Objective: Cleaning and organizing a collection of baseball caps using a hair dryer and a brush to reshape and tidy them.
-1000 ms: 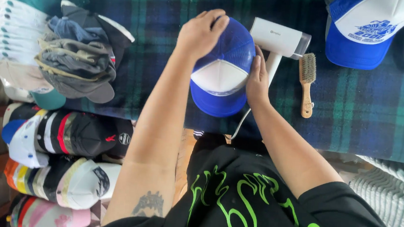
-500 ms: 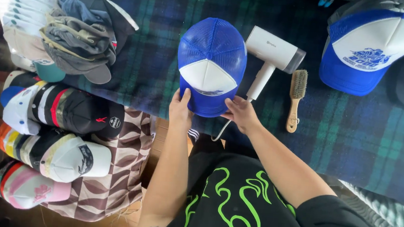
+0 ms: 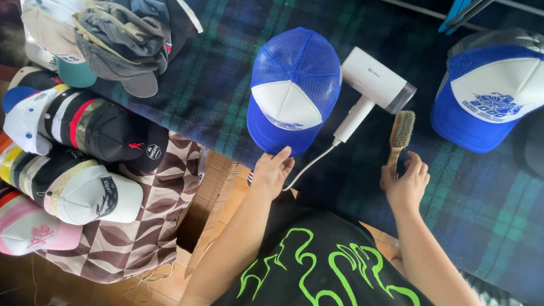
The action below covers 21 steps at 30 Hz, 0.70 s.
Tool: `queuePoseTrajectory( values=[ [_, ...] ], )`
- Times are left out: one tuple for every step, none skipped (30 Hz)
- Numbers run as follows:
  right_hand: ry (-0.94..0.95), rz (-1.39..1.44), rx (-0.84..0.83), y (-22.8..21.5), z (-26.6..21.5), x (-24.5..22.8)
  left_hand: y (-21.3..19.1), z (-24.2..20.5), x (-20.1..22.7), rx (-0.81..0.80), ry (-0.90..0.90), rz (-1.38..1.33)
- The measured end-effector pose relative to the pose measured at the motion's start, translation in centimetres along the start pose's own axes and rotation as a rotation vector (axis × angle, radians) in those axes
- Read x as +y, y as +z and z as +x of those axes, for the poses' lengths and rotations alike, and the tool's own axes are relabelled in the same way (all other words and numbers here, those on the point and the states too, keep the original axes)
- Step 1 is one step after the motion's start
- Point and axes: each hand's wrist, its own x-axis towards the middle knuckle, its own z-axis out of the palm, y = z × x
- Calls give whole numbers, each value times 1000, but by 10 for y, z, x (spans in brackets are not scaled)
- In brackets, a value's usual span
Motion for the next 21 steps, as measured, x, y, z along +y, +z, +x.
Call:
queuePoseTrajectory(
  values=[
    [-4,-2,2,-7,4,-8,3,-1,1,-3,1,-4],
    [116,22,-134,-14,9,-16,5,-3,1,-25,16,20],
    [237,45,-270,-21,14,-25,6,-6,2,-47,32,44],
    [223,47,-271,-23,22,-29,3,-5,0,-45,40,33],
    [308,37,-360,-25,29,-32,1,-4,-2,-53,49,25],
    [393,27,-440,-28,41,-36,3,0,-2,-70,60,18],
    [379,28,-432,-24,42,-26,4,-3,-1,-76,72,8],
    [424,65,-462,-20,42,-16,6,-5,0,-71,64,-8],
    [468,102,-492,-16,43,-5,7,-7,0,-65,56,-24],
    [453,99,-492,-16,42,-5,8,-10,2,-65,63,-37],
    [530,186,-469,-15,41,-5,10,-13,5,-62,17,-87],
    [607,273,-448,-14,39,-5,10,-15,7,-59,-32,-137],
    [593,270,-451,-23,40,-27,10,-17,7,-58,-25,-150],
    [639,539,-394,-32,39,-49,9,-19,5,-81,-46,-195],
    [679,810,-332,-41,38,-70,8,-21,4,-104,-67,-240],
    [677,804,-344,-55,45,-91,6,-21,2,-96,-68,-249],
    [591,931,-304,-68,51,-112,5,-20,0,-136,-62,-259],
    [504,1060,-259,-80,56,-134,3,-19,0,-177,-55,-264],
    [506,1058,-267,-83,61,-147,0,-18,0,-170,-56,-268],
    [429,1110,-297,-87,66,-160,-1,-16,1,-173,-14,-301],
    [352,1161,-327,-90,71,-172,-1,-13,1,-175,29,-334]
  ],
)
